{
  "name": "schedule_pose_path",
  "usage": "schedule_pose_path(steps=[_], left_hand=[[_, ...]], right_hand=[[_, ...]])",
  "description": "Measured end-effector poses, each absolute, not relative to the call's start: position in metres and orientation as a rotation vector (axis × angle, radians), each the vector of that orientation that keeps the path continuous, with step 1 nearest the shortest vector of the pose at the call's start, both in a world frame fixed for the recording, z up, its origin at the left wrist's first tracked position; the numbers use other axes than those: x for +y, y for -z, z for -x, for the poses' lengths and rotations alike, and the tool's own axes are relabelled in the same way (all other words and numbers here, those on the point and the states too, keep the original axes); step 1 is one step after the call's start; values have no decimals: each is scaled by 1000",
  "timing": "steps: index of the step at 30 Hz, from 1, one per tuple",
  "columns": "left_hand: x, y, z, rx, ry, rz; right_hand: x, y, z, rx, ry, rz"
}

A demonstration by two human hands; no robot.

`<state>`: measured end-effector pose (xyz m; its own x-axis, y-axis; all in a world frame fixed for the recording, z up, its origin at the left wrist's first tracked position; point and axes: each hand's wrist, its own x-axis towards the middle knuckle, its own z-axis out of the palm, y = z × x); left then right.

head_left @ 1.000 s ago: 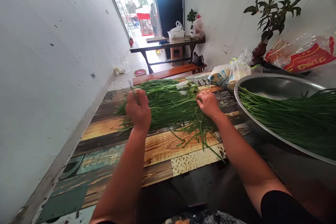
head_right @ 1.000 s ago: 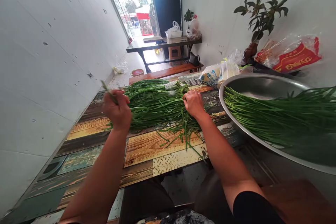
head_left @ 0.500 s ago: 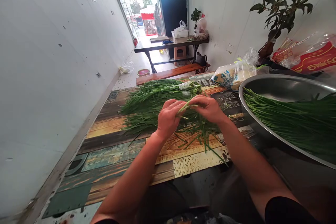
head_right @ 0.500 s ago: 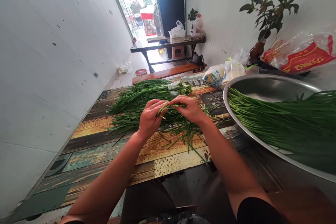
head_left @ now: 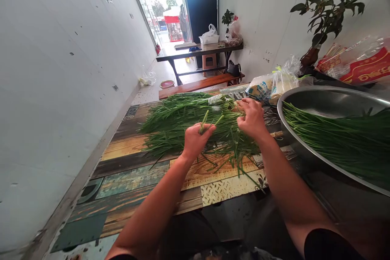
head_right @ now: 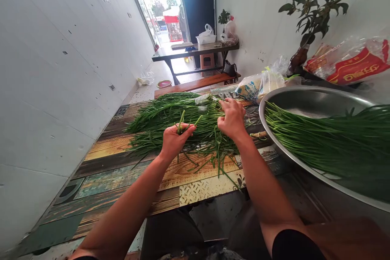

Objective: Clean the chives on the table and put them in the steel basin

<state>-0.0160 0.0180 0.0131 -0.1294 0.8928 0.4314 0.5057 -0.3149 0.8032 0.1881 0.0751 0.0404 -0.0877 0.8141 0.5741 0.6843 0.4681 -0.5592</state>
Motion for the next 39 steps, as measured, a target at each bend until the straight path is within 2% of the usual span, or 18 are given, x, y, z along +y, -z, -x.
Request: schedule_pose_path(steps=[4, 7, 15, 20, 25, 31, 37, 39], left_hand=[[16, -16, 14, 1540, -1417, -1877], [16, -16, 15, 1449, -1430, -1985], [22, -7, 24, 1453, -1543, -2097], [20, -5, 19, 1406, -1572, -2116], [19, -9, 19, 1457, -1704, -1864], [20, -30, 29, 1221, -1998, -1272], [15, -58, 38, 1056, -2115, -1082], [11, -70, 44, 1044, -2169, -1051]], right_hand=[[60, -44, -174, -1971, -623, 911], [54, -43, -166, -1969, -866, 893], [77, -46, -192, -1285, -1076, 1051], [72, -48, -184, -1444, -1207, 1044], [66, -46, -179, -1601, -1116, 1047], [80, -37, -189, -1429, -617, 1214], [87, -28, -189, -1683, -374, 1255], [87, -26, -187, -1684, -412, 1273]])
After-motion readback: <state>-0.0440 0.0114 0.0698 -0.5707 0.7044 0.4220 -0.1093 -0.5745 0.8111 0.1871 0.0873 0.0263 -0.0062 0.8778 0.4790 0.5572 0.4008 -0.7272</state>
